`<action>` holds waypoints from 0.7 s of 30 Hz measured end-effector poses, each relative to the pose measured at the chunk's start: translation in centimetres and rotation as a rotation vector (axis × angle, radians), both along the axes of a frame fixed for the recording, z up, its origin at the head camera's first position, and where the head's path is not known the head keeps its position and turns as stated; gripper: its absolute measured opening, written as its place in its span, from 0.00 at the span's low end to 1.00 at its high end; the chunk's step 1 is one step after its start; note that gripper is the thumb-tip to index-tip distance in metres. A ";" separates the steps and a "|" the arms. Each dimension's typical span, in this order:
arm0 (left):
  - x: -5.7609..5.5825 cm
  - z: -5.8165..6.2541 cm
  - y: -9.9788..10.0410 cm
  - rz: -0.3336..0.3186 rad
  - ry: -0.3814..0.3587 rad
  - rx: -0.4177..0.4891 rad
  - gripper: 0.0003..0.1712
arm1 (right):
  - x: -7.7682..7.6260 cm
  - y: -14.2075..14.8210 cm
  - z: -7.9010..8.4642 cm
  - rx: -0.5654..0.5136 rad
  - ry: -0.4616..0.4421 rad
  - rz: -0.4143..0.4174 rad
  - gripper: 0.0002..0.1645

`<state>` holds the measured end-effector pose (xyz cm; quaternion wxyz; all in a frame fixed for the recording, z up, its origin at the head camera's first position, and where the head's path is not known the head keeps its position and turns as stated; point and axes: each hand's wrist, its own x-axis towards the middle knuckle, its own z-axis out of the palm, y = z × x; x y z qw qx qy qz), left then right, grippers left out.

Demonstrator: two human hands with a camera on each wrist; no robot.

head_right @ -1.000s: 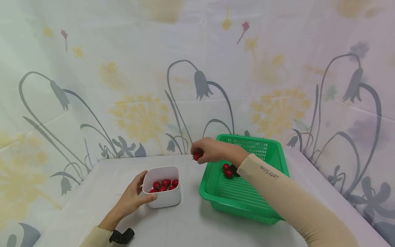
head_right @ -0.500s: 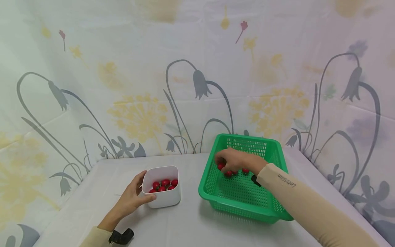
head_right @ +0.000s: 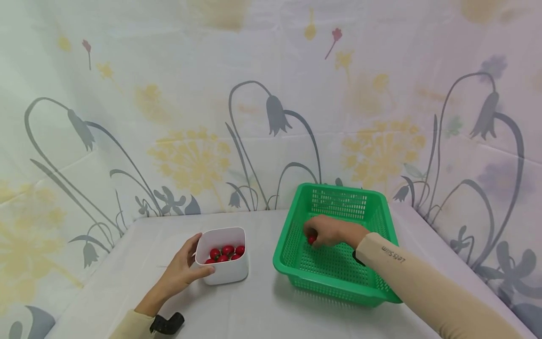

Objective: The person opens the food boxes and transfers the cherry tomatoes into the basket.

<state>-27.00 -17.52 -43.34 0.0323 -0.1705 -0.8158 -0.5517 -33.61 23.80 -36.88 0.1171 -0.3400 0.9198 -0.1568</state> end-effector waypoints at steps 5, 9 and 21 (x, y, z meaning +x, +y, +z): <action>0.0 0.0 -0.1 0.002 0.006 -0.002 0.59 | -0.1 0.1 -0.1 0.002 0.003 0.007 0.10; 0.1 0.1 0.0 0.000 0.007 0.004 0.59 | -0.1 0.1 -0.1 -0.003 0.000 -0.002 0.10; 0.1 0.0 0.1 -0.010 0.012 0.003 0.57 | -0.2 -0.4 1.4 -0.014 0.036 -0.030 0.12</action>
